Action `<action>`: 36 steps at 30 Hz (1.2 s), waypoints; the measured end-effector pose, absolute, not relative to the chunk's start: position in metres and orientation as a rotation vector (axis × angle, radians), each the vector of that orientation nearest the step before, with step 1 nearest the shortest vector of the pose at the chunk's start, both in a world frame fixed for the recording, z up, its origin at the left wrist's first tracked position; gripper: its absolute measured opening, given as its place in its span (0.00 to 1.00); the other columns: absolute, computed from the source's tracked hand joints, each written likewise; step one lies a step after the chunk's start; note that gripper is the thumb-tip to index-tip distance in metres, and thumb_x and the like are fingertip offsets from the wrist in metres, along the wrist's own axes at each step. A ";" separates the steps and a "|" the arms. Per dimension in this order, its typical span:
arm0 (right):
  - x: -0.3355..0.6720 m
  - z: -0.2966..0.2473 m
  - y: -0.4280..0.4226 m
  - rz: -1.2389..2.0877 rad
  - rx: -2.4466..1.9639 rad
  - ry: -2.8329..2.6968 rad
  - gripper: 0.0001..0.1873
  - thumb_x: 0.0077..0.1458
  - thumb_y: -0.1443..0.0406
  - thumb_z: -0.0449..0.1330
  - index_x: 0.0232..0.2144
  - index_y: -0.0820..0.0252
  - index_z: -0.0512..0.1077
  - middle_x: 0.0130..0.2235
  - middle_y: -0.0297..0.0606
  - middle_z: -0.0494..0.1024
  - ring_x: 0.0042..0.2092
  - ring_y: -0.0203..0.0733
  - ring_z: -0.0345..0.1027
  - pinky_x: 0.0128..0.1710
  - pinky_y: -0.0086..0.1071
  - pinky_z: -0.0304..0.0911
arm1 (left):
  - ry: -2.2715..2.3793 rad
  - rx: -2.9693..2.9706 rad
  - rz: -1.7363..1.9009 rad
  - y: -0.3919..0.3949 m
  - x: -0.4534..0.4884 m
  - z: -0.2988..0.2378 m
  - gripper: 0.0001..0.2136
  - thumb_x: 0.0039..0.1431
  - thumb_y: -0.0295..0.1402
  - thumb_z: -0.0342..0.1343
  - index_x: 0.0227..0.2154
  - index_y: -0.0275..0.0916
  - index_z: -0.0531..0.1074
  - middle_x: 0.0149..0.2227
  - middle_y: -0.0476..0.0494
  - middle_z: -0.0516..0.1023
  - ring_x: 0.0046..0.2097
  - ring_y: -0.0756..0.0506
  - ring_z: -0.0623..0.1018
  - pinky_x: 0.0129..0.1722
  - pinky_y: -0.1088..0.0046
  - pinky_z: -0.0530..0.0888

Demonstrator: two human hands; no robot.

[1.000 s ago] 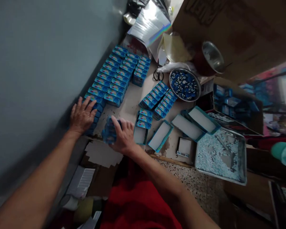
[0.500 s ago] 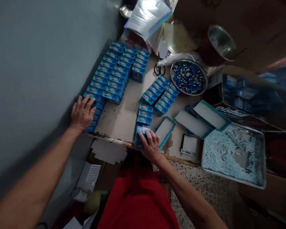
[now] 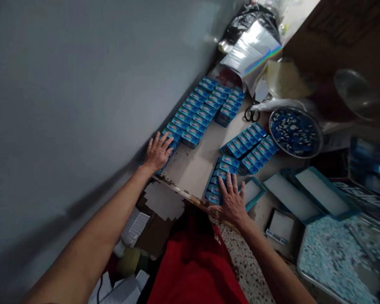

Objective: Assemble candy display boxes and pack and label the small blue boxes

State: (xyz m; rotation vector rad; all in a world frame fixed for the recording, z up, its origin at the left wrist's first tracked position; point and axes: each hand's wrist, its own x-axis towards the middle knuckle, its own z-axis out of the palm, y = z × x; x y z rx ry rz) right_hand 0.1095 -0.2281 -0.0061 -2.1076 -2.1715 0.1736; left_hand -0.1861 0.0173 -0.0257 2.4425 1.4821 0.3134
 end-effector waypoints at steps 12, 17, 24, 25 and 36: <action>-0.062 -0.024 -0.084 0.743 -1.590 -1.625 0.53 0.45 0.46 0.72 0.65 0.62 0.57 0.59 0.53 0.69 0.59 0.53 0.67 0.58 0.44 0.67 | 1.740 1.870 0.826 -0.038 -0.272 -0.020 0.21 0.69 0.43 0.49 0.58 0.40 0.71 0.56 0.38 0.78 0.56 0.42 0.78 0.57 0.62 0.75; -0.099 -0.042 -0.075 0.586 -1.674 -1.647 0.59 0.43 0.48 0.73 0.67 0.64 0.50 0.61 0.56 0.63 0.63 0.55 0.59 0.62 0.48 0.61 | 1.750 1.831 0.752 -0.010 -0.246 -0.030 0.22 0.69 0.44 0.49 0.58 0.38 0.71 0.54 0.35 0.80 0.53 0.41 0.80 0.53 0.64 0.75; -0.127 -0.042 -0.081 0.479 -1.841 -1.766 0.58 0.44 0.49 0.72 0.67 0.68 0.50 0.61 0.60 0.61 0.63 0.58 0.55 0.62 0.50 0.58 | 1.867 1.843 0.687 -0.004 -0.244 -0.039 0.19 0.68 0.43 0.46 0.45 0.39 0.80 0.42 0.37 0.84 0.43 0.41 0.82 0.45 0.68 0.75; -0.133 -0.038 -0.081 0.478 -1.884 -1.802 0.55 0.46 0.49 0.70 0.67 0.69 0.51 0.62 0.61 0.60 0.64 0.59 0.53 0.62 0.50 0.57 | 1.846 1.857 0.694 -0.006 -0.248 -0.039 0.19 0.68 0.42 0.46 0.45 0.39 0.79 0.42 0.37 0.84 0.43 0.41 0.82 0.45 0.68 0.75; -0.141 0.006 -0.066 0.492 -2.068 -2.059 0.54 0.54 0.51 0.63 0.72 0.57 0.40 0.62 0.46 0.61 0.59 0.52 0.55 0.59 0.47 0.55 | 1.850 1.633 0.454 -0.010 -0.251 -0.002 0.21 0.60 0.47 0.47 0.49 0.47 0.78 0.50 0.54 0.83 0.49 0.41 0.80 0.53 0.57 0.76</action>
